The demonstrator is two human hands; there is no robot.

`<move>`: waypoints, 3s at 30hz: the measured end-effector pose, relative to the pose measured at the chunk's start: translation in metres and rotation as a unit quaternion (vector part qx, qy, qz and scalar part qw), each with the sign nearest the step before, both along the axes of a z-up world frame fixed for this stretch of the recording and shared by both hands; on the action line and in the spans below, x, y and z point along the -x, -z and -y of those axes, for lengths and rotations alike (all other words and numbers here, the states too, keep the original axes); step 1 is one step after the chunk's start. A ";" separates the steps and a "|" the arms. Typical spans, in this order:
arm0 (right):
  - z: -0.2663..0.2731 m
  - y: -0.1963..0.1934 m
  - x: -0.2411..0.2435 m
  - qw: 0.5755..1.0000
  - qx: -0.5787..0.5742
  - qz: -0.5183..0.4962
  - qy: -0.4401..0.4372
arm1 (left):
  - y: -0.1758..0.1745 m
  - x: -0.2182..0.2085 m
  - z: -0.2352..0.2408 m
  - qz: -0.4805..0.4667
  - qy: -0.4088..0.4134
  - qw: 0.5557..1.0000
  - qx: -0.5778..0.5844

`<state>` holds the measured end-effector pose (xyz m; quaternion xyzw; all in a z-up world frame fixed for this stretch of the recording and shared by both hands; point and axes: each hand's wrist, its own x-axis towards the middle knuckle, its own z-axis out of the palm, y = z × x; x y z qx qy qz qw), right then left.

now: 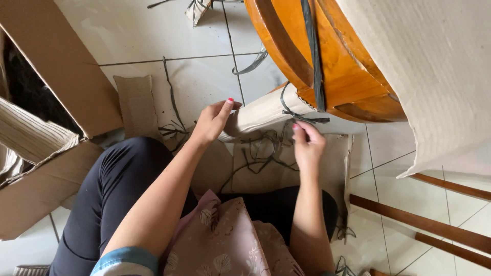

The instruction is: Wrapping cardboard around the legs of a wooden stool and securing it with plastic ties for protection.

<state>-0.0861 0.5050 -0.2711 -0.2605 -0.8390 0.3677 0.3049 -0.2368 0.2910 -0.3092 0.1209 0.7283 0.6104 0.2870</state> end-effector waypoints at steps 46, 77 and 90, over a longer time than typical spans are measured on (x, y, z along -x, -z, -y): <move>0.118 -0.035 -0.032 0.962 -0.124 0.020 -0.244 | -0.062 -0.022 0.033 -0.408 0.168 0.870 -0.221; 0.107 -0.019 0.014 0.954 -0.202 -0.093 -0.200 | -0.044 -0.028 0.020 -0.478 0.040 0.878 0.009; 0.098 -0.020 0.006 0.966 -0.091 0.071 -0.233 | -0.056 -0.027 0.028 -0.402 -0.009 0.912 0.083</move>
